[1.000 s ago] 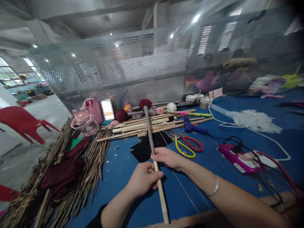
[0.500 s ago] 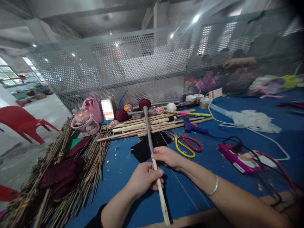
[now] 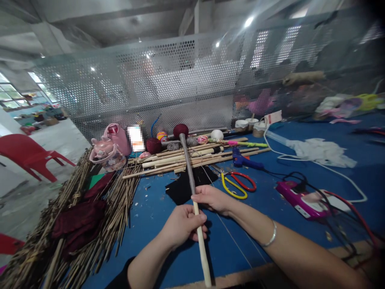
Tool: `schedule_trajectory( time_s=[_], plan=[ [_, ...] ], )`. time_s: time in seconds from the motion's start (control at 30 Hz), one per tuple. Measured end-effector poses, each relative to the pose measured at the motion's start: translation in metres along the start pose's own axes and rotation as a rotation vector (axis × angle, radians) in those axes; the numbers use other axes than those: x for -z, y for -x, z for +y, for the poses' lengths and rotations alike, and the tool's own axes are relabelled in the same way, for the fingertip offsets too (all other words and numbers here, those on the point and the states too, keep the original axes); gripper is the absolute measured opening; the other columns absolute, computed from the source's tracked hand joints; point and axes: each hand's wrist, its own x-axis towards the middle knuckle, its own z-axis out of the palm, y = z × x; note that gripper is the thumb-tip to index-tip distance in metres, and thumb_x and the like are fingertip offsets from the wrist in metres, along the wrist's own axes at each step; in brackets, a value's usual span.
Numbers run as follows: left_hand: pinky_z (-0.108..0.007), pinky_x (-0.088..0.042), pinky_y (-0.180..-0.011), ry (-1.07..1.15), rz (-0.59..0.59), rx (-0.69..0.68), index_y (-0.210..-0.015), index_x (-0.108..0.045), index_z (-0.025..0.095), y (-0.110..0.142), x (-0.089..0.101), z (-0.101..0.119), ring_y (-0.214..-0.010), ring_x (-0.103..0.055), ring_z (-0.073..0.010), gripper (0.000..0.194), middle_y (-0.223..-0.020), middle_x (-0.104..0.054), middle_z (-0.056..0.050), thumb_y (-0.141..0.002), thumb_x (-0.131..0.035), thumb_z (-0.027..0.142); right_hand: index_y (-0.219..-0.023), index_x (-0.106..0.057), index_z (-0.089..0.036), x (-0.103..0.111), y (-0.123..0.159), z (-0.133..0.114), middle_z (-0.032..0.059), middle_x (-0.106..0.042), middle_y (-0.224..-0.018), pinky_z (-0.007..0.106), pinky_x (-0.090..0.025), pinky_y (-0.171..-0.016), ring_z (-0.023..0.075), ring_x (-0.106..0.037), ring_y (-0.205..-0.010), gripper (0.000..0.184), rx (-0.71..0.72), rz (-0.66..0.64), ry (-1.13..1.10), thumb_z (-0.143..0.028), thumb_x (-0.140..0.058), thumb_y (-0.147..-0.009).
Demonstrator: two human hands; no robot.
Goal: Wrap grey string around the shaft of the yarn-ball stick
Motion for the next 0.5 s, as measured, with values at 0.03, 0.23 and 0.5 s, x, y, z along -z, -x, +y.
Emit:
schedule_trajectory(
  time_s=[0.03, 0.23, 0.5],
  plan=[
    [-0.017, -0.043, -0.044, 0.033, -0.016, 0.001, -0.081, -0.054, 0.011, 0.000, 0.000, 0.001, -0.052, -0.061, -0.0125, 0.030, -0.062, -0.061, -0.004, -0.067, -0.062, 0.037, -0.068, -0.045, -0.015, 0.001, 0.001, -0.001, -0.0100, -0.031, -0.039, 0.016, -0.009, -0.030, 0.0018, -0.019, -0.032, 0.026, -0.006, -0.017, -0.023, -0.037, -0.058, -0.072],
    [-0.020, -0.048, -0.052, 0.249, -0.173, 0.013, -0.098, -0.054, 0.013, 0.005, -0.003, 0.011, -0.065, -0.063, -0.0144, 0.034, -0.080, -0.065, -0.010, -0.071, -0.060, 0.032, -0.090, -0.052, -0.013, 0.006, 0.005, -0.007, -0.0108, -0.023, -0.044, 0.015, -0.005, -0.032, 0.0016, -0.014, -0.035, 0.026, -0.012, -0.163, -0.197, -0.035, -0.056, -0.075],
    [-0.016, -0.039, -0.039, -0.019, 0.039, -0.035, -0.072, -0.054, 0.010, -0.001, 0.003, 0.005, -0.044, -0.054, -0.0087, 0.033, -0.058, -0.061, -0.003, -0.061, -0.067, 0.039, -0.081, -0.051, -0.013, 0.005, 0.002, -0.001, -0.0097, -0.031, -0.042, 0.016, -0.010, -0.031, 0.0018, -0.019, -0.032, 0.021, 0.037, -0.119, -0.068, -0.033, -0.055, -0.076]
  ],
)
